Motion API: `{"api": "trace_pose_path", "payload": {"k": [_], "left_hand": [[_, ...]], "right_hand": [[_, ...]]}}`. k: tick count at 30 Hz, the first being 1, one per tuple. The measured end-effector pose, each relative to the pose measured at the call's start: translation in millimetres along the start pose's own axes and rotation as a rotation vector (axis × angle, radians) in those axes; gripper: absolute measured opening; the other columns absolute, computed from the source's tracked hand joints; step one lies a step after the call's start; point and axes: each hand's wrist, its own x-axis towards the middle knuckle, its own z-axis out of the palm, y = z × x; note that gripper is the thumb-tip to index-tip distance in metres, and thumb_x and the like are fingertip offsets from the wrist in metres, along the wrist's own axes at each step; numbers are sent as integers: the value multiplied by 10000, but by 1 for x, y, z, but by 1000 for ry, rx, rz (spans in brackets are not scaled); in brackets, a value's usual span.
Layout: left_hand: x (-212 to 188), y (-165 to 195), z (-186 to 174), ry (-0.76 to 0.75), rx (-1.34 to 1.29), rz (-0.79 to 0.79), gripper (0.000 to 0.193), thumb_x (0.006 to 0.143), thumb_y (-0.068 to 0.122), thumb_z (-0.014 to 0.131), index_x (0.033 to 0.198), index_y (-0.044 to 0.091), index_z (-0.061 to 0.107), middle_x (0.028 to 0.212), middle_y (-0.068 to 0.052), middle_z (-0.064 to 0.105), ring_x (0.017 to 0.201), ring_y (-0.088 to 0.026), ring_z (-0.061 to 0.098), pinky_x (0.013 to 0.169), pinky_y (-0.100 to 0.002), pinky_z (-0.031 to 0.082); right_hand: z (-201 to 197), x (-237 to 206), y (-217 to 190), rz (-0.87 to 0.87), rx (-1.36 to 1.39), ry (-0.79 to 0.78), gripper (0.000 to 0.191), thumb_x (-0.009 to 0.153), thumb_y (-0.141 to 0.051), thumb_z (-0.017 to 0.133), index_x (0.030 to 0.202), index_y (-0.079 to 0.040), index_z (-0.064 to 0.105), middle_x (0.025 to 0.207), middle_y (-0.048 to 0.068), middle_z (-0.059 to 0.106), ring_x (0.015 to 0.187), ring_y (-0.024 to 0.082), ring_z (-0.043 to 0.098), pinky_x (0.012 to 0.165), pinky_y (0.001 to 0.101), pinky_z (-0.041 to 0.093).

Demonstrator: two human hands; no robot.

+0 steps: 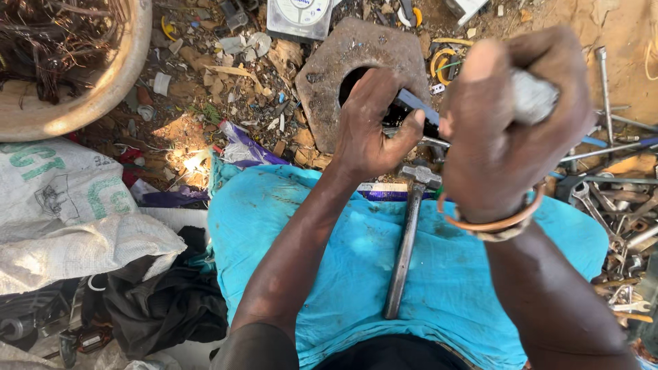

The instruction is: The person sits on the ground with a blue cloth on their lap and dismantles hard drives by hammering and prying them on a stone anvil block. They strike the drives with a hammer, use a flat pry bar to break them open, remove platters and internal parts, and place scrap pieces into a large bowl of metal scrap.

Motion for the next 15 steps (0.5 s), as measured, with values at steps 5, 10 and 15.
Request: {"api": "trace_pose_path", "payload": {"k": [5, 10, 15], "left_hand": [[-4, -4, 0, 31, -27, 12, 280, 943, 204, 695, 1155, 78, 564, 958, -108, 588, 922, -304, 585, 846, -418, 476], [-6, -10, 8, 28, -3, -7, 274, 947, 258, 692, 1131, 86, 586, 922, -90, 584, 887, -275, 588, 849, -423, 475], [0, -4, 15, 31, 104, -48, 319, 958, 323, 694, 1127, 71, 598, 982, -124, 593, 908, -313, 582, 826, -432, 442]], "right_hand": [[-20, 10, 13, 47, 181, 43, 389, 1225, -307, 564, 1013, 5, 470, 691, 132, 476, 492, 209, 487, 492, 369, 433], [-42, 0, 23, 89, 288, 24, 424, 1185, -410, 529, 1012, -28, 468, 663, 92, 444, 487, 185, 447, 483, 350, 412], [-37, -13, 23, 21, 292, 45, 473, 1145, -514, 495, 1011, -61, 466, 636, 51, 413, 481, 160, 407, 475, 332, 392]]}}
